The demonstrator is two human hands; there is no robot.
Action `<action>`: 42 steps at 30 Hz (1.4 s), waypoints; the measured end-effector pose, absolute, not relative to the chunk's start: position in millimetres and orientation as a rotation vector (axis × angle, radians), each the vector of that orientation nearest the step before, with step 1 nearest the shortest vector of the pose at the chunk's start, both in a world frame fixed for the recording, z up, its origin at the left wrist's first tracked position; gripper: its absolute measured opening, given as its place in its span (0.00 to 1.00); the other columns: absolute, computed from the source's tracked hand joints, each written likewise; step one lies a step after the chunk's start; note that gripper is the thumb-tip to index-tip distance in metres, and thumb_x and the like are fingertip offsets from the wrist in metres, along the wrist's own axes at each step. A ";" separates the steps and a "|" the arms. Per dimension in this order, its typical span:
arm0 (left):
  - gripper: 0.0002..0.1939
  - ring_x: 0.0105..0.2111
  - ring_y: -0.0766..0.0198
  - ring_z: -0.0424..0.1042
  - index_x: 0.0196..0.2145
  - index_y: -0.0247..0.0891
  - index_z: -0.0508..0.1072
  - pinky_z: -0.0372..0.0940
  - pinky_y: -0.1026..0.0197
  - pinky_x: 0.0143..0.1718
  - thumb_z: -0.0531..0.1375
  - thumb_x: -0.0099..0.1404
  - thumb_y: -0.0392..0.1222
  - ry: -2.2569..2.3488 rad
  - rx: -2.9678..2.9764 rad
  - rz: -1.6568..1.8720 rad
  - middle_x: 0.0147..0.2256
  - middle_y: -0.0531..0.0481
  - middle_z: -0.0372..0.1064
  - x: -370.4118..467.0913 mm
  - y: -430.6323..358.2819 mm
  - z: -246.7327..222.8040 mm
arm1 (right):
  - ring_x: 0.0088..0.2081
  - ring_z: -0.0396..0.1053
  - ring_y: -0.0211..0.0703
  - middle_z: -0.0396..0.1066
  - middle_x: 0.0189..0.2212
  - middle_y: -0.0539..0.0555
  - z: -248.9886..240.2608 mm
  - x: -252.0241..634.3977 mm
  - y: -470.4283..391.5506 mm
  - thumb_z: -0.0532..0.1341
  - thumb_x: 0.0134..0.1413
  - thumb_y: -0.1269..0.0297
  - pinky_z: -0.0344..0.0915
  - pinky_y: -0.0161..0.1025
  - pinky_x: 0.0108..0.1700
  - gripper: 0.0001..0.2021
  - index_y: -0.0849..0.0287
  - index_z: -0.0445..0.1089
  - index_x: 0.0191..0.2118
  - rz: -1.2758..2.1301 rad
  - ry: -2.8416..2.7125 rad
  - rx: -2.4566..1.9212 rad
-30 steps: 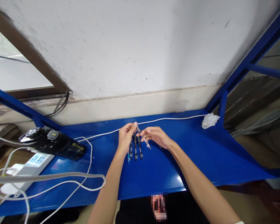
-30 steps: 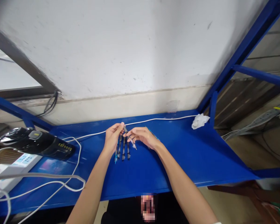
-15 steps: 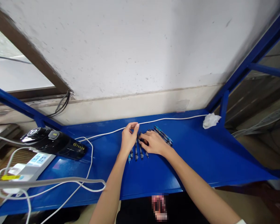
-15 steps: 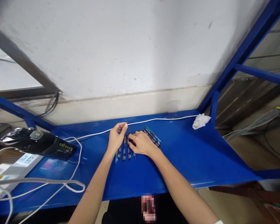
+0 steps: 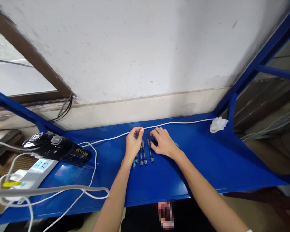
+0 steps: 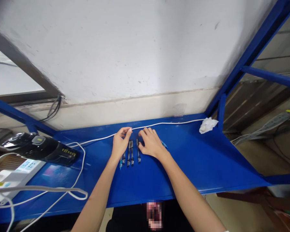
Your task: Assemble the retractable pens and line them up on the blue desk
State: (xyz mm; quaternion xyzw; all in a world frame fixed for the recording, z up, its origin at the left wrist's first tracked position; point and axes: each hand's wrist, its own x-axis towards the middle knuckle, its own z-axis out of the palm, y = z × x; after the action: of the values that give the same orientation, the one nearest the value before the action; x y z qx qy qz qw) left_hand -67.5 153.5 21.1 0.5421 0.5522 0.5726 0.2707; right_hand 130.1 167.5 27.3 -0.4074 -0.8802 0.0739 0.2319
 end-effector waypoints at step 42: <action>0.21 0.42 0.56 0.78 0.46 0.39 0.82 0.69 0.58 0.48 0.62 0.74 0.60 1.514 1.365 1.603 0.39 0.45 0.81 -65.5 150.1 31.9 | 0.29 0.66 0.40 0.71 0.33 0.49 17.7 125.3 168.3 0.52 0.78 0.52 0.61 0.37 0.35 0.12 0.54 0.62 0.54 0.645 -1.643 -1.002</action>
State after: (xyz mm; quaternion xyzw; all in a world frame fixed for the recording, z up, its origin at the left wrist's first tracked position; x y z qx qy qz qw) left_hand -65.5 150.1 31.9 0.5066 0.5621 0.5950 0.2710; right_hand 125.3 168.3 17.7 -0.4195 -0.6875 0.2699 0.5277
